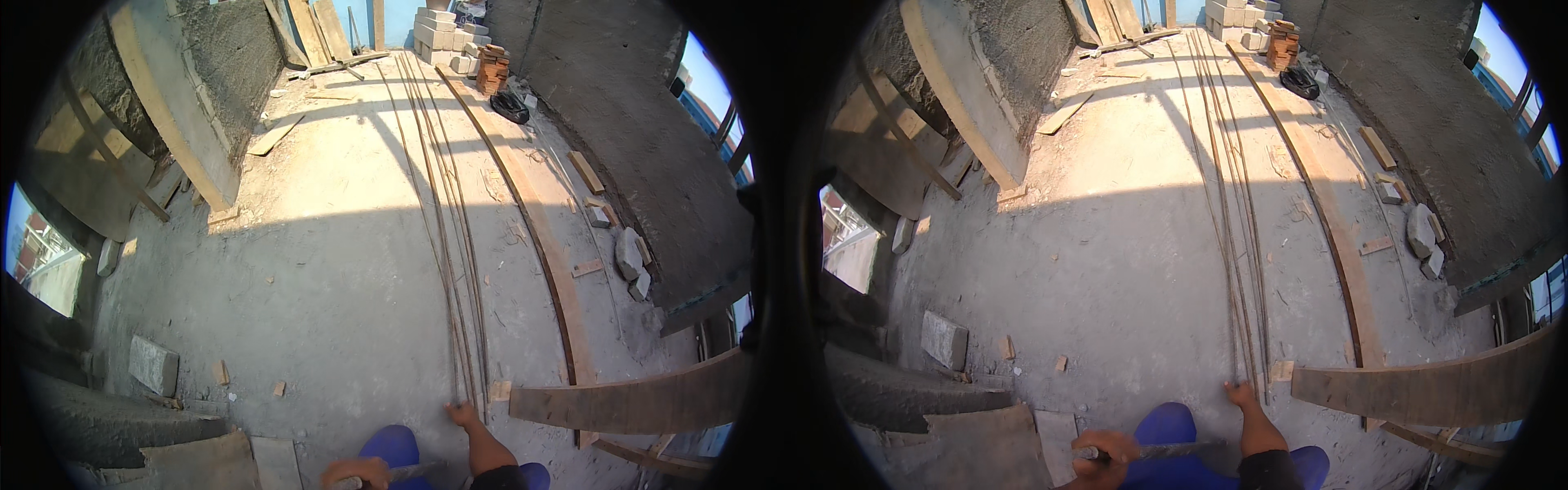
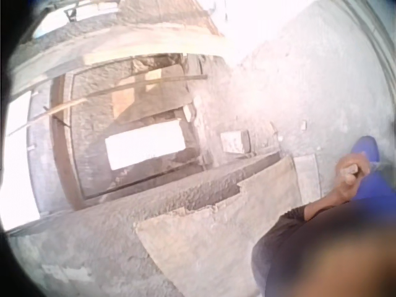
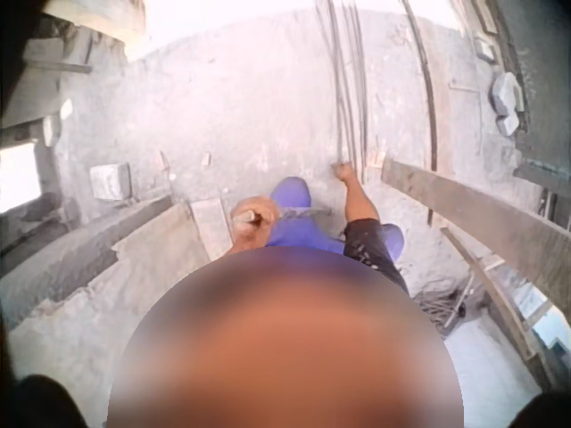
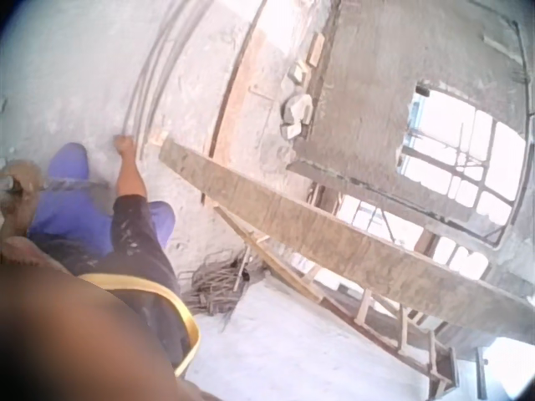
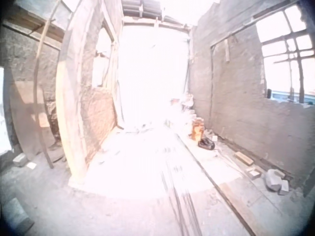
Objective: The person walks through a construction site and then sits on a blue stool to bend several long steel rods using a metal bar as a lever. The person repeatedly positions the bar and applies force to bend the rods into hooks.
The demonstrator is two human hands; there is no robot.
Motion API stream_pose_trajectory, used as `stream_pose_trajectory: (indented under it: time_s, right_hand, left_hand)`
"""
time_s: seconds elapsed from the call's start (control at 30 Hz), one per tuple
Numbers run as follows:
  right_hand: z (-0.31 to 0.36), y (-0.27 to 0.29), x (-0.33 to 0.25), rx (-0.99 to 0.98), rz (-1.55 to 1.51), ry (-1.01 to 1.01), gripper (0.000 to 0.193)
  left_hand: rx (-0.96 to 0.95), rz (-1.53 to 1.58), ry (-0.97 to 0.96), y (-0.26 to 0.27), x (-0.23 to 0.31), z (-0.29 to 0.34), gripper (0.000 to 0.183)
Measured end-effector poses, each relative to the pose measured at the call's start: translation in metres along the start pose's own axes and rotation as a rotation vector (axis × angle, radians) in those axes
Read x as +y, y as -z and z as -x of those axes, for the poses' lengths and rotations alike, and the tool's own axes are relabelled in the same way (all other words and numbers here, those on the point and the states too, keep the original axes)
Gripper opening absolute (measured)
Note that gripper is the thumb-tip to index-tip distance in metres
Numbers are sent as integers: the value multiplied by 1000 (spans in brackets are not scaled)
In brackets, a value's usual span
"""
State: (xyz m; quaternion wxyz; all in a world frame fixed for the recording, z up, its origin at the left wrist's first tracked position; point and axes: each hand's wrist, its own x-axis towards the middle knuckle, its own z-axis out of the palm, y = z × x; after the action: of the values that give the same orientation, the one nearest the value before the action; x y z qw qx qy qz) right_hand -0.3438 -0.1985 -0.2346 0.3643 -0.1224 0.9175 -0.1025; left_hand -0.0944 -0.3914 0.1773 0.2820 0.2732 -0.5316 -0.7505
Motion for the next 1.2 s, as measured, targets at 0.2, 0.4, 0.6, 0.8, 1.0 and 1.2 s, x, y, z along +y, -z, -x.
stream_pose_trajectory:
  time_s: [0.2,0.4,0.6,0.8,1.0,1.2]
  right_hand:
    - [34,34,80,589,-468,-98,45]
    - [105,-34,127,-52,7,-550,78]
    - [97,-63,151,-292,207,-396,64]
    - [103,-117,179,-111,-12,-337,48]
    - [142,-61,170,-153,76,-130,42]
    - [252,64,141,3,-333,77,39]
  left_hand:
    - [57,229,-76,1,-1,-7,74]
    - [7,189,-152,-1,0,7,73]
    - [39,169,-224,-4,-2,41,72]
    - [-153,238,-296,-2,-6,47,67]
    - [-227,220,-268,-40,-8,34,71]
    - [-333,159,-298,-80,0,22,81]
